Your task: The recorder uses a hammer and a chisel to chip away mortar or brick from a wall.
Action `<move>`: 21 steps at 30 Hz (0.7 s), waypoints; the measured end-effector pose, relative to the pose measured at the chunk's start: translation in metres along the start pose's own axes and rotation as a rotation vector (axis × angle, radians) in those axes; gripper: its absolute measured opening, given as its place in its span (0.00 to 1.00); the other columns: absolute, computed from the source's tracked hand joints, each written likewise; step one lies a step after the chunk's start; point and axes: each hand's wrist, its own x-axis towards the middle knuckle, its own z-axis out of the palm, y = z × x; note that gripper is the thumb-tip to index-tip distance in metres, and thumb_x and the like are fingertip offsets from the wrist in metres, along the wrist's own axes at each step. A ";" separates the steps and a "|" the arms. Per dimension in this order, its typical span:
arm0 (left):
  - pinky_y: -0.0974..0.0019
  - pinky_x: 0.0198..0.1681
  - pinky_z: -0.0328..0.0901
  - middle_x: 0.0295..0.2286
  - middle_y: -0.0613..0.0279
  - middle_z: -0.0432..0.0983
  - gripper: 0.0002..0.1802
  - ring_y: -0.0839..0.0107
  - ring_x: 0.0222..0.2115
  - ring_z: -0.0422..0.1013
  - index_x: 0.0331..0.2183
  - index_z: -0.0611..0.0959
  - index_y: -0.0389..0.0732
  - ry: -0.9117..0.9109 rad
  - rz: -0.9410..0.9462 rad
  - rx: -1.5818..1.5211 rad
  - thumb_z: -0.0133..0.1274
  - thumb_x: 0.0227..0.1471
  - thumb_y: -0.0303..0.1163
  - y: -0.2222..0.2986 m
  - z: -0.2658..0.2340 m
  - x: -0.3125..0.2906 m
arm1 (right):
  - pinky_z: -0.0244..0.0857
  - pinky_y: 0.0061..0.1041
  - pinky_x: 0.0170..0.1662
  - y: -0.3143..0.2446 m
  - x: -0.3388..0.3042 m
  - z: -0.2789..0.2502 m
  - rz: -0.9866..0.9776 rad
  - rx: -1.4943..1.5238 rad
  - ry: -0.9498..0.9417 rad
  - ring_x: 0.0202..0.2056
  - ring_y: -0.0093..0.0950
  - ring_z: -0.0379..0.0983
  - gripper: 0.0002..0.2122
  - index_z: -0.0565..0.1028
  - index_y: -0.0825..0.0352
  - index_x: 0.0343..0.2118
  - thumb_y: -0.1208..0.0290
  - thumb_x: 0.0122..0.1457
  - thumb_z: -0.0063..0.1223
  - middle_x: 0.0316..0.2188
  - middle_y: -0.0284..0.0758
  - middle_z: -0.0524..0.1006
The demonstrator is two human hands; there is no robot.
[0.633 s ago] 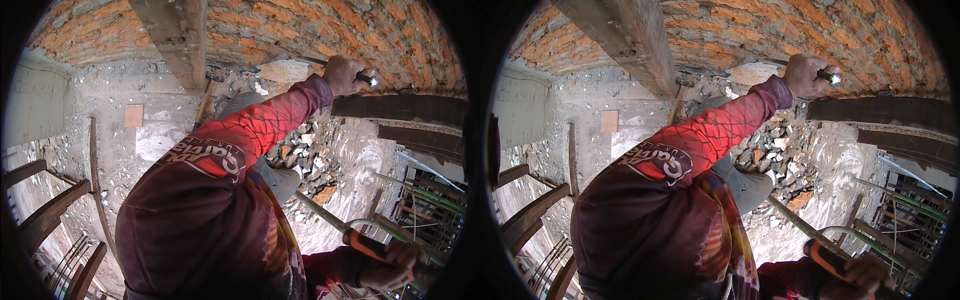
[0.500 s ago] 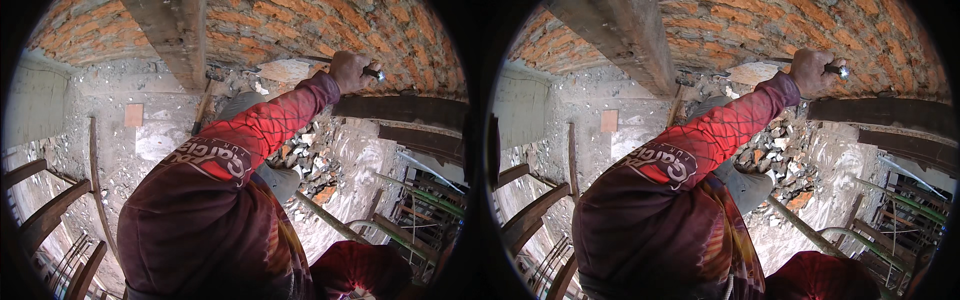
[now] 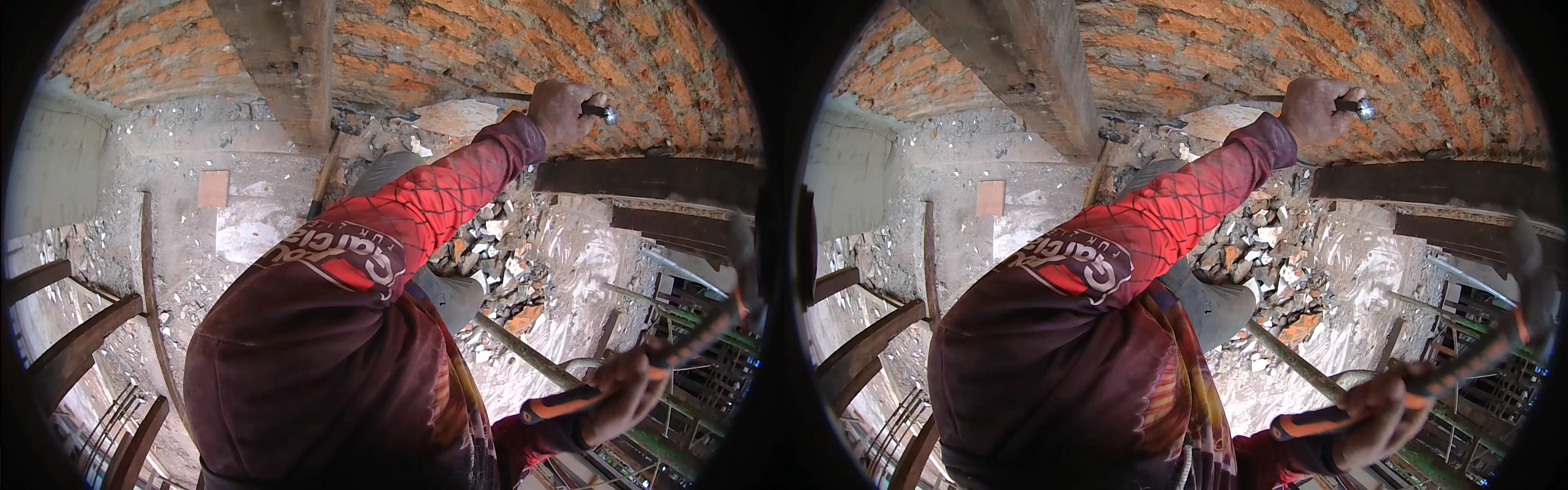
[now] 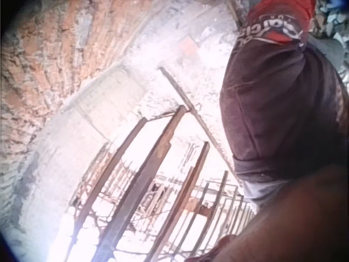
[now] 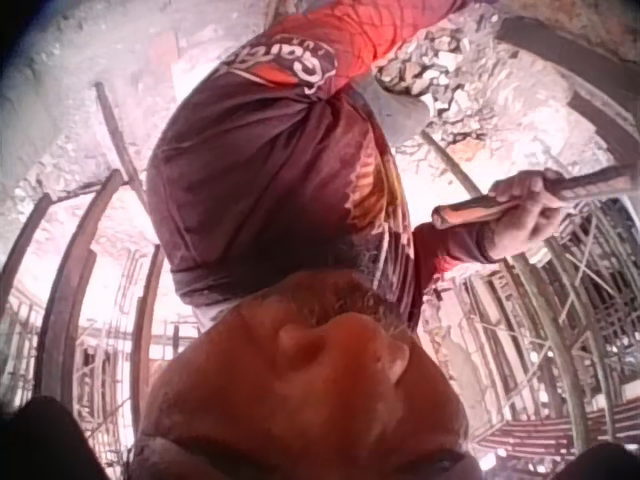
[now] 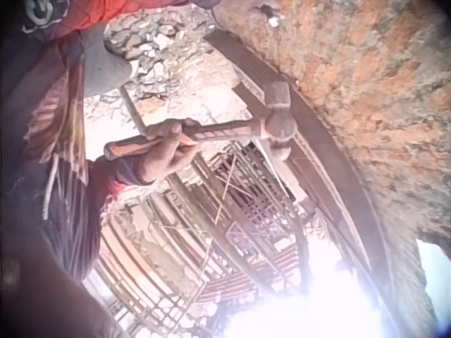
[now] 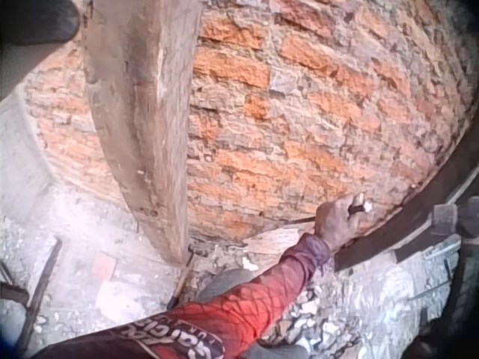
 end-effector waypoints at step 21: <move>0.57 0.22 0.64 0.14 0.51 0.71 0.13 0.54 0.15 0.70 0.19 0.81 0.40 0.026 -0.081 0.004 0.60 0.46 0.38 0.009 -0.014 0.001 | 0.59 0.19 0.14 -0.004 0.007 0.023 0.179 -0.077 -0.064 0.12 0.21 0.61 0.08 0.65 0.70 0.41 0.77 0.61 0.48 0.17 0.33 0.65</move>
